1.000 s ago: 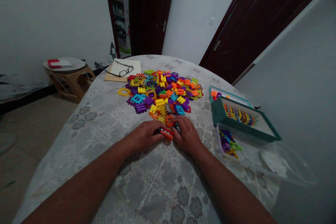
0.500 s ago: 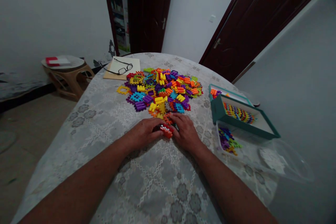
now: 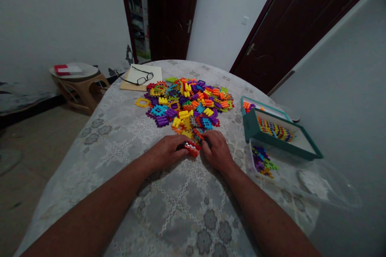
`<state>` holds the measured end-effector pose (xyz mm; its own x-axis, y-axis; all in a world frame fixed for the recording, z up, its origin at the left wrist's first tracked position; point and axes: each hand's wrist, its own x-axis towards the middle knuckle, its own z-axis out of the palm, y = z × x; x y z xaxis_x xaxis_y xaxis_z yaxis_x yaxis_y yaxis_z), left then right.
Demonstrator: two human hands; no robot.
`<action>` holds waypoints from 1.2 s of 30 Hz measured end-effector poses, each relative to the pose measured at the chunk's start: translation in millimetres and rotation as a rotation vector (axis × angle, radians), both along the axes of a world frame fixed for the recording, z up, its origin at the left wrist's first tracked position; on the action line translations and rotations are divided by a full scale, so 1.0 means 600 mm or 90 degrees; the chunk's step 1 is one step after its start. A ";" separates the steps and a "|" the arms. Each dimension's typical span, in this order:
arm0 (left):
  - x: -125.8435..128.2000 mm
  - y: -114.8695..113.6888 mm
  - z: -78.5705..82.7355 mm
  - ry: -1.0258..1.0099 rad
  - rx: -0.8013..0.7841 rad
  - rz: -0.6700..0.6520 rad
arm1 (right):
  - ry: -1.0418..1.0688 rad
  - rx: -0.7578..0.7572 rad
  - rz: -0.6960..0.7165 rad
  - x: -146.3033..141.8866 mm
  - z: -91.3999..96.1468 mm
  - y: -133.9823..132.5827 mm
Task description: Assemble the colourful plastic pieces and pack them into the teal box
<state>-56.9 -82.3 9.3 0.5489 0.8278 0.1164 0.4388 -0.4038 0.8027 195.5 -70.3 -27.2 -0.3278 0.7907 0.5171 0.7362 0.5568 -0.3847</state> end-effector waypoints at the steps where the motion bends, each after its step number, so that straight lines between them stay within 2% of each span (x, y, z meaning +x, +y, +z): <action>1: 0.000 0.000 0.001 0.002 -0.002 -0.003 | 0.010 0.002 -0.017 0.000 0.001 0.001; 5: 0.001 -0.002 0.006 0.009 -0.020 0.003 | 0.091 0.013 -0.072 0.001 0.017 -0.007; 9: 0.000 -0.004 0.005 -0.008 -0.008 0.022 | 0.126 -0.073 -0.027 -0.001 0.037 -0.034; 12: -0.001 -0.004 0.000 0.009 -0.003 0.041 | 0.092 -0.157 0.025 -0.006 0.043 -0.050; 15: -0.002 -0.004 -0.005 0.022 0.016 0.062 | 0.040 -0.198 0.068 -0.009 0.044 -0.054; 20: -0.002 -0.002 -0.008 0.029 0.047 0.033 | -0.037 -0.209 0.091 -0.008 0.045 -0.052; 26: -0.003 -0.002 -0.015 0.024 0.034 0.047 | -0.025 -0.213 0.139 -0.014 0.058 -0.062; 31: 0.004 -0.007 -0.016 0.013 0.016 0.043 | -0.033 -0.274 0.138 -0.013 0.076 -0.071; 36: 0.015 -0.015 -0.015 0.010 0.021 0.033 | -0.076 -0.269 0.095 -0.006 0.078 -0.071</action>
